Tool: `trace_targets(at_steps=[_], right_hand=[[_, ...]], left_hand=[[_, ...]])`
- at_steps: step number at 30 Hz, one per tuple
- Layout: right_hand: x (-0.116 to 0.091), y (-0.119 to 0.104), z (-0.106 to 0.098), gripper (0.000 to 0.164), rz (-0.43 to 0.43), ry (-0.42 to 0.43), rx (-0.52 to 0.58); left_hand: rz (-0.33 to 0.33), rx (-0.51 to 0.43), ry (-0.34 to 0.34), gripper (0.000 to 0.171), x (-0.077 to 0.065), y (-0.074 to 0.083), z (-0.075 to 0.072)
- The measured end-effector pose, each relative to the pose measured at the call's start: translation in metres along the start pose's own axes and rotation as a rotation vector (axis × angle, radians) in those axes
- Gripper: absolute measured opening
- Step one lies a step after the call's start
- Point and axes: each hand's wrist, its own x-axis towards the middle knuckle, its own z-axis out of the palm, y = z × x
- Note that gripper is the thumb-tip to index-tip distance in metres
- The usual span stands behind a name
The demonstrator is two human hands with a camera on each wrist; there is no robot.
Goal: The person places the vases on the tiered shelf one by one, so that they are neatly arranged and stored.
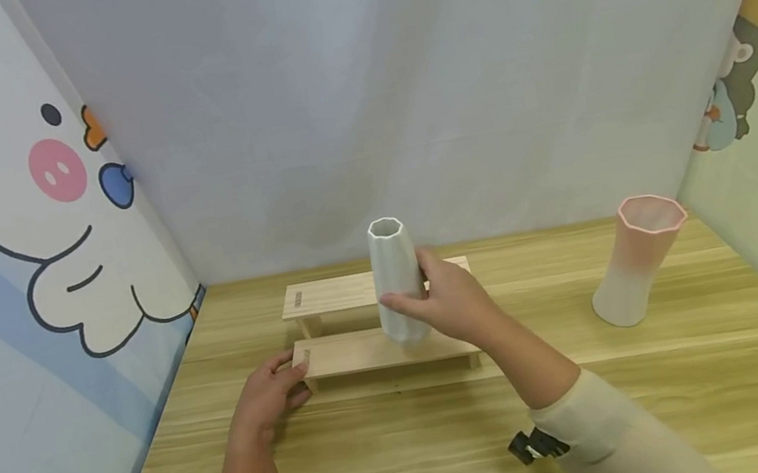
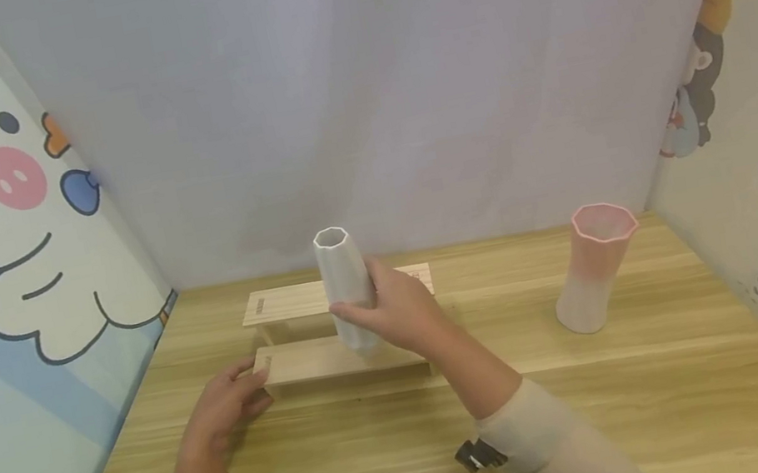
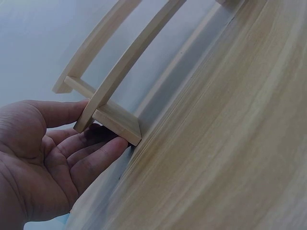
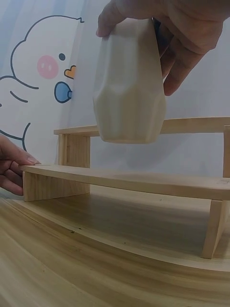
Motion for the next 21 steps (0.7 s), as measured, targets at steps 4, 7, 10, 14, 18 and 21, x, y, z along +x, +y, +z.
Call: trace_targets(at_steps=[4,7,10,14,18,21], right_hand=[[0.003,-0.002,0.005,0.074,-0.001,0.000,-0.002],[0.005,-0.004,0.008,0.073,-0.006,-0.002,0.000],[0.007,-0.006,0.011,0.074,-0.011,-0.008,-0.002],[0.011,-0.009,0.015,0.074,-0.007,-0.026,0.006],[0.013,-0.011,0.020,0.073,-0.004,-0.040,0.025],[0.015,-0.012,0.024,0.072,-0.012,-0.044,0.026]], left_hand=[[-0.001,-0.004,-0.001,0.063,0.001,-0.001,-0.001],[-0.002,-0.006,-0.003,0.063,0.003,-0.002,-0.001],[0.001,-0.006,-0.006,0.064,0.004,-0.003,-0.002],[0.003,-0.003,-0.009,0.064,0.005,-0.003,-0.002],[-0.005,-0.003,-0.006,0.060,0.004,-0.003,-0.001],[-0.004,0.001,-0.008,0.059,0.004,-0.004,-0.001]])
